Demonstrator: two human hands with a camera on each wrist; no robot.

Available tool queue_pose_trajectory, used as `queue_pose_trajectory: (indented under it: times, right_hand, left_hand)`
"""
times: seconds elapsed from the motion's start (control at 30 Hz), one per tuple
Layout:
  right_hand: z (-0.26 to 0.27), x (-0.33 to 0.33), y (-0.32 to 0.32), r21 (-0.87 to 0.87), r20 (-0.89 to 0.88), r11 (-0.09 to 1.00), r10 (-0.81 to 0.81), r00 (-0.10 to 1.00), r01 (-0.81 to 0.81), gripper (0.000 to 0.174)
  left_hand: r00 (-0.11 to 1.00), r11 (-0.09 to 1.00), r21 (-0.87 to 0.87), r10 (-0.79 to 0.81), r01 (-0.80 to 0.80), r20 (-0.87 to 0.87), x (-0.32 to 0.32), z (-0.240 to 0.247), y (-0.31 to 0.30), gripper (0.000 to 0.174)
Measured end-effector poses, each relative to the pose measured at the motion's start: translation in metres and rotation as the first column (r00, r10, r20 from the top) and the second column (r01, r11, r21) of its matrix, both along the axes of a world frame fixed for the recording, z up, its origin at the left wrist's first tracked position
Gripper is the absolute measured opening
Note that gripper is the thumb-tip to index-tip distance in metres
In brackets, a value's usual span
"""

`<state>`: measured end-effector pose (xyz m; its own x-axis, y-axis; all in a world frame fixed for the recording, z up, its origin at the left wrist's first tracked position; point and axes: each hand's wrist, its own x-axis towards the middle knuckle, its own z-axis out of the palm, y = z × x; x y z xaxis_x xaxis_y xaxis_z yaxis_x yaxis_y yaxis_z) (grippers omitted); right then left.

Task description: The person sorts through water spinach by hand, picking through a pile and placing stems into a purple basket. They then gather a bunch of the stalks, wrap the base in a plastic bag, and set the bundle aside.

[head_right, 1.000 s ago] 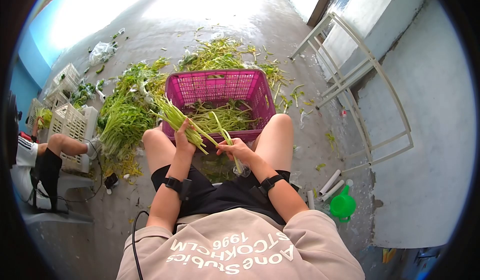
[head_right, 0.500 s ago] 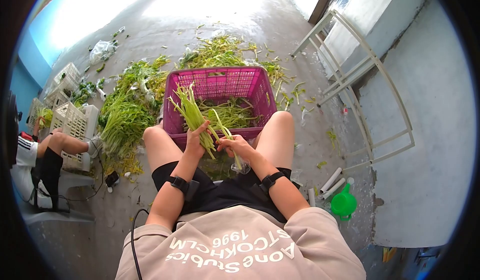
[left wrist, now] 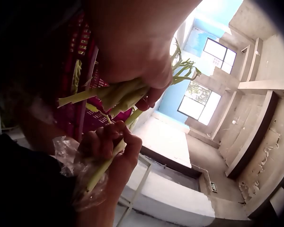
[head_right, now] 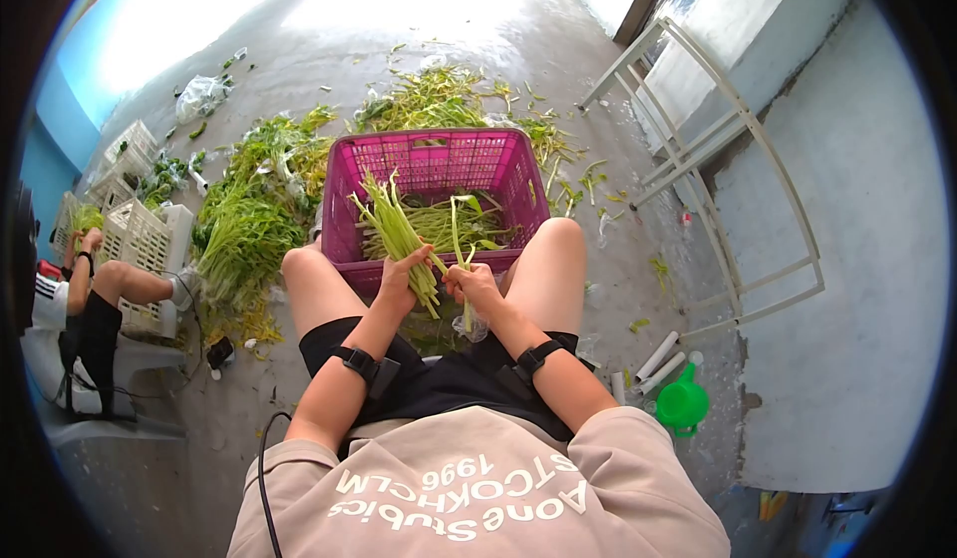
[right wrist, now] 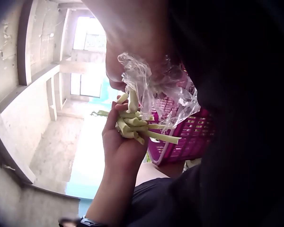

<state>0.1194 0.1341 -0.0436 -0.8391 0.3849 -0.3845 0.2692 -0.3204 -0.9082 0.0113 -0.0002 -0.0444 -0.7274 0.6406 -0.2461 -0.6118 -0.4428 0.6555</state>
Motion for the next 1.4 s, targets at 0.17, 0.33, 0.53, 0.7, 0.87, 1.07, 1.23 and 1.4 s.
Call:
queue_pose_trajectory:
  times: [0.17,0.33,0.53,0.7,0.87,1.07,1.23,1.4]
  right_hand:
    - [-0.008,0.001,-0.003,0.079,0.169,0.997,-0.002,0.986,-0.012,0.015]
    - [-0.008,0.0,-0.002,0.068,0.073,0.982,0.172,0.982,-0.177,0.029]
    - [0.001,-0.002,-0.002,0.075,0.092,0.978,0.189,0.978,-0.196,0.028]
    - [0.008,-0.003,0.005,-0.021,-0.002,0.998,0.063,0.998,-0.063,0.027]
    - [0.021,-0.002,-0.002,-0.069,-0.012,0.998,-0.008,1.0,0.007,0.027]
    - [0.026,-0.003,-0.005,0.114,-0.051,0.992,0.052,0.997,-0.046,0.03]
    - [0.022,-0.002,-0.003,0.197,-0.139,0.974,0.14,0.98,-0.111,0.031]
    - [0.025,-0.003,-0.008,0.085,-0.116,0.988,0.141,0.983,-0.132,0.038]
  left_hand:
    - [0.997,0.999,0.035,0.006,-0.003,-0.083,0.008,0.014,0.001,0.028]
    - [0.991,0.998,0.049,0.039,-0.033,-0.128,-0.005,0.017,-0.01,0.025]
    - [0.997,0.993,-0.095,-0.067,0.064,-0.027,-0.006,0.018,-0.012,0.023]
    - [0.977,0.984,-0.07,-0.17,0.162,-0.126,-0.003,0.006,-0.006,0.018]
    - [0.981,0.983,-0.09,-0.17,0.161,-0.099,0.0,0.009,-0.004,0.016]
    - [0.98,0.988,-0.114,-0.121,0.104,-0.157,-0.001,-0.002,-0.004,0.018]
    - [0.988,0.989,-0.086,-0.125,0.117,-0.089,0.003,0.01,-0.004,0.028]
    - [0.99,0.989,-0.078,-0.132,0.128,-0.052,0.003,0.015,-0.007,0.032]
